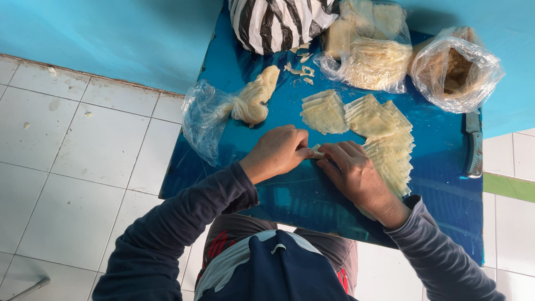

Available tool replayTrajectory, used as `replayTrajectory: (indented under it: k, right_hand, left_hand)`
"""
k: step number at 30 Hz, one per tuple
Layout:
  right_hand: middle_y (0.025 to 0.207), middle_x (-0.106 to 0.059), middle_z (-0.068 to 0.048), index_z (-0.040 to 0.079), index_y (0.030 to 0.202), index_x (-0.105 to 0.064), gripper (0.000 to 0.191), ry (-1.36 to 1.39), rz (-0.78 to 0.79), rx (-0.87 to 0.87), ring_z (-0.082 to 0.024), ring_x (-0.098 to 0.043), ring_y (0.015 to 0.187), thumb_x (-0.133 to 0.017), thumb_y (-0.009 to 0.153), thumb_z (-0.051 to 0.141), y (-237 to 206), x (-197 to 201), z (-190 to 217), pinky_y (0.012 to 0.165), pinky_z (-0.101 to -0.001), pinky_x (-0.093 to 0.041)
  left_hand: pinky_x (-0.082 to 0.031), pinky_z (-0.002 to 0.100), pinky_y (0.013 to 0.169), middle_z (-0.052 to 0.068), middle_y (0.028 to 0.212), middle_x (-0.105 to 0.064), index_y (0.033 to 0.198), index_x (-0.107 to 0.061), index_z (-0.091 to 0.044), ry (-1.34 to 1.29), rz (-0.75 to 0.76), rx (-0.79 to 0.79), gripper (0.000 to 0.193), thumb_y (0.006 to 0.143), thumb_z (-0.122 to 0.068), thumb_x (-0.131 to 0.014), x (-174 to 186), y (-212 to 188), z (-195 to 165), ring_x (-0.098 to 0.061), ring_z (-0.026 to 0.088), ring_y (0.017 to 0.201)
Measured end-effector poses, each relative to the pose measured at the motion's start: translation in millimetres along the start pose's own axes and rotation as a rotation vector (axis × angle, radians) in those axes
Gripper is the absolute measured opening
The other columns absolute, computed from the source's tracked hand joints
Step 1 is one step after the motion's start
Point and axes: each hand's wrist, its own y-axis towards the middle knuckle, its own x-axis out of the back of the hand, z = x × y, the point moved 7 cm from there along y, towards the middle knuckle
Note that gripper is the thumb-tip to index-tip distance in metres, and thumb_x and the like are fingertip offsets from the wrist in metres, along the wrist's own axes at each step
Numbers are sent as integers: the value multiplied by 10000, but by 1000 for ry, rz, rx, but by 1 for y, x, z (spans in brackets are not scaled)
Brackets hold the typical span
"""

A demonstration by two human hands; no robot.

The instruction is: The person folds square pastry wrappers into filled triangular pastries at a blue table. They take a wrapper, add filling from a plastic bag by hand, fold the wrapper over the filling, press the edges closed, and stack the finished pastries with the growing pile on the table.

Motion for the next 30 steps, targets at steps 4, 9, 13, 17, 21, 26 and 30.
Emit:
replayTrajectory:
  k: [4,9,13,17,21,26,30]
  right_hand:
    - [924,-688,-111,44,1037,-706,146,0,18,-35,-301,-662,873,-745,907,101,2,-2,-3,809,-424,-534]
    - [971,-675,-142,24,1072,-703,180,-52,-53,-12,-319,-655,909,-739,906,83,1,-1,-3,832,-416,-533]
    - [1017,-695,-124,10,1120,-696,199,-118,-82,8,-311,-669,937,-724,936,78,-2,0,2,849,-412,-526]
    - [1110,-722,-102,19,1199,-685,274,-330,-44,108,-280,-681,976,-680,929,63,-8,0,17,854,-411,-514]
    - [1197,-710,-104,2,1296,-654,378,-487,-30,113,-269,-652,1045,-681,932,103,-6,-6,22,883,-409,-497]
    - [1212,-628,-127,37,1387,-622,474,-529,32,18,-309,-590,1073,-686,931,152,1,-13,8,902,-453,-456]
    - [1171,-601,-124,62,1412,-610,499,-490,33,-2,-319,-572,1047,-693,935,180,2,-16,-2,906,-462,-445]
  left_hand:
    - [-524,450,646,117,840,-668,905,-663,-54,-94,-70,-49,257,869,-282,-777,5,-4,-2,-676,323,767]
    - [-532,457,680,125,897,-667,977,-687,-63,-55,-123,-184,145,978,-202,-728,5,-13,-12,-678,348,798]
    - [-545,437,688,131,912,-647,949,-669,-40,14,-111,-254,107,923,-127,-724,5,-18,-15,-674,336,833]
    - [-552,424,719,128,936,-617,942,-669,-25,140,-153,-267,39,907,-30,-684,1,-18,-18,-653,309,894]
    - [-566,396,752,138,1007,-577,980,-636,11,250,-202,-333,91,897,-1,-671,-1,-21,-22,-640,299,965]
    - [-563,396,766,131,1022,-572,1114,-630,11,176,-263,-308,198,920,-10,-663,6,-15,-18,-643,299,954]
    - [-555,415,758,129,1006,-576,1109,-624,-5,106,-256,-328,229,921,-104,-710,8,-13,-18,-643,305,933]
